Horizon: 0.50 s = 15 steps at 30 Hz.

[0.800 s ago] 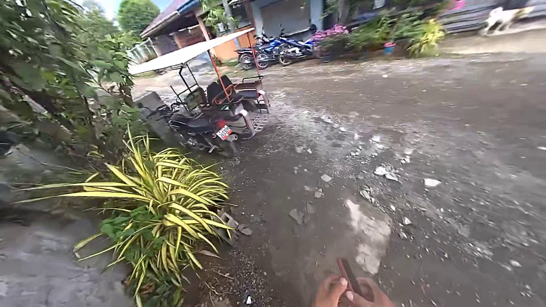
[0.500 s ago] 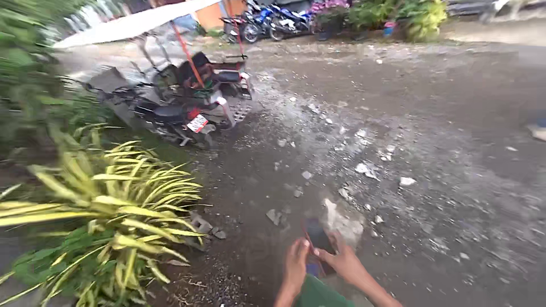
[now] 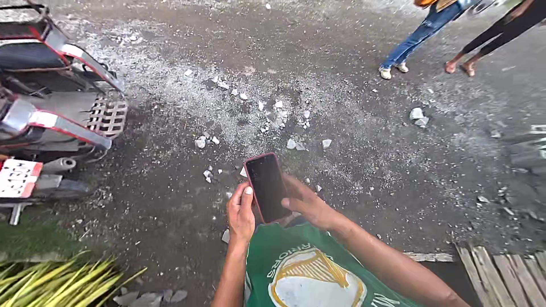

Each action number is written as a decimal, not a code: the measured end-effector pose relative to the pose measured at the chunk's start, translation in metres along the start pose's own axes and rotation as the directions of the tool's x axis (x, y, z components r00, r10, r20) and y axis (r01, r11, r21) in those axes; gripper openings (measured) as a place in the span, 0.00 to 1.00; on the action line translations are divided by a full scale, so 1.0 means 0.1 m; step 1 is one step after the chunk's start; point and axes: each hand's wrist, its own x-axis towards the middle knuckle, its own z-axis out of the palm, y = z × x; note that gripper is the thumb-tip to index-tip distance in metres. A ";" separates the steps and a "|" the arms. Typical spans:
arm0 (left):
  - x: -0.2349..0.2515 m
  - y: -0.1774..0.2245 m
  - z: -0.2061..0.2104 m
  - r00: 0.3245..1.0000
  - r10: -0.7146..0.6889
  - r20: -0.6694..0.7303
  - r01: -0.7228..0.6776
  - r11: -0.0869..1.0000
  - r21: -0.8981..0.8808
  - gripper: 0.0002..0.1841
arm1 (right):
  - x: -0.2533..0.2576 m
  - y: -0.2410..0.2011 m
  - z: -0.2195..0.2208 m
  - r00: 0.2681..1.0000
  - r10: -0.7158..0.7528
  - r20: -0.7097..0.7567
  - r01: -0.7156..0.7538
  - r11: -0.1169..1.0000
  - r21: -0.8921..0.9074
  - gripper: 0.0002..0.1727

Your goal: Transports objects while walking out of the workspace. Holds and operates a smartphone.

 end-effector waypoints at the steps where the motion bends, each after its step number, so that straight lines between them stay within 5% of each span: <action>1: 0.25 -0.02 -0.01 1.000 -0.002 0.025 0.002 1.000 0.001 0.18 | 0.18 -0.07 -0.06 1.000 0.027 0.013 -0.028 0.998 0.060 0.44; 5: 1.20 -0.06 -0.12 0.994 0.022 0.105 -0.034 0.992 0.120 0.18 | 0.95 -0.29 -0.32 0.997 0.046 0.059 -0.059 0.972 0.226 0.43; 15: 3.46 -0.47 -0.31 0.998 0.054 0.042 -0.063 0.960 0.272 0.18 | 3.22 -0.67 -1.18 0.989 -0.004 0.146 -0.012 0.994 0.105 0.45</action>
